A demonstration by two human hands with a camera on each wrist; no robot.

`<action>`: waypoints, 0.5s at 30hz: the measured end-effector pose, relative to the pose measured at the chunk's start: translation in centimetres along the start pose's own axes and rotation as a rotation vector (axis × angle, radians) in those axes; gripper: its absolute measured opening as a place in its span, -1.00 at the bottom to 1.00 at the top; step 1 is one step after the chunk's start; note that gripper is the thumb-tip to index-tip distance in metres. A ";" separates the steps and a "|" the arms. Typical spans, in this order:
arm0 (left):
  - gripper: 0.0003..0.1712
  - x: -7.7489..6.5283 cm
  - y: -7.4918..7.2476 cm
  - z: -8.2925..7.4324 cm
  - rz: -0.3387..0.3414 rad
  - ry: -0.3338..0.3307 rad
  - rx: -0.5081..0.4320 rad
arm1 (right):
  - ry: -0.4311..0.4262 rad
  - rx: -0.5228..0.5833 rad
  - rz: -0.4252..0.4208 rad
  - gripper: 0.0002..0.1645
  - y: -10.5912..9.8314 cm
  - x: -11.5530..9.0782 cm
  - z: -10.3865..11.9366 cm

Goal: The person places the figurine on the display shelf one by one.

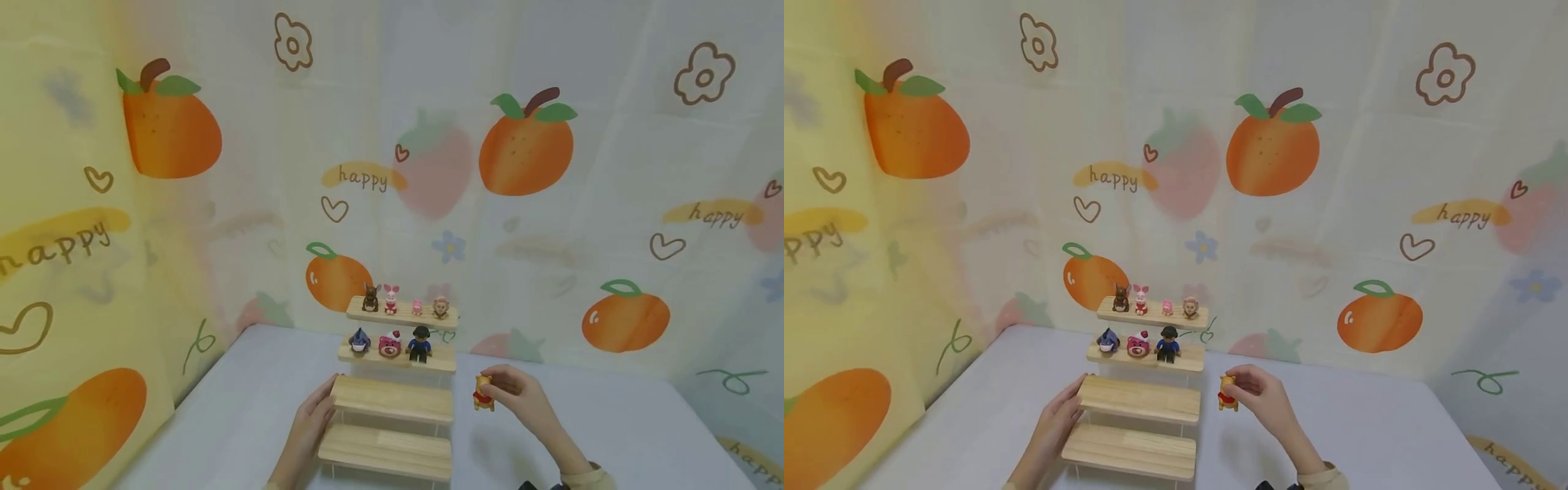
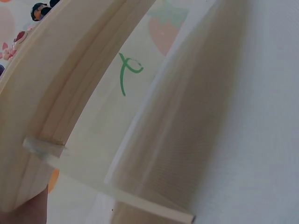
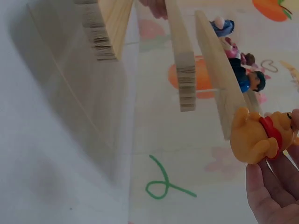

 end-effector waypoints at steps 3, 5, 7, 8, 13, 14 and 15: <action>-0.34 0.2 0.2 0.0 -0.003 -0.013 0.029 | 0.010 0.022 -0.019 -0.71 -0.1 0.5 0.1; -0.34 0.3 0.3 -0.1 -0.003 -0.017 0.031 | 0.018 0.038 -0.051 -0.71 -0.1 0.9 0.3; -0.34 0.3 0.3 -0.2 0.001 -0.017 0.022 | 0.006 0.061 -0.082 -0.70 0.0 1.3 0.6; -0.34 0.4 0.3 -0.2 0.002 -0.015 0.019 | 0.004 0.078 -0.101 -0.70 0.1 1.5 0.7; -0.35 0.2 0.3 -0.3 0.002 -0.014 -0.011 | -0.002 0.101 -0.168 -0.71 0.6 2.5 1.2; -0.35 0.2 0.3 -0.4 0.004 -0.013 -0.012 | 0.001 0.090 -0.179 -0.72 0.7 2.7 1.3; -0.35 0.3 0.4 -0.4 0.007 -0.013 -0.018 | 0.008 0.075 -0.190 -0.72 0.7 2.9 1.3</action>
Point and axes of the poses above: each hand's wrist, its own x-axis towards the middle knuckle, its own y-axis out of the palm, z = x × y, the point moved 8 cm from there along x, towards the middle knuckle, and after that the axes turned 8 degrees about -z, right-handed, at the moved point
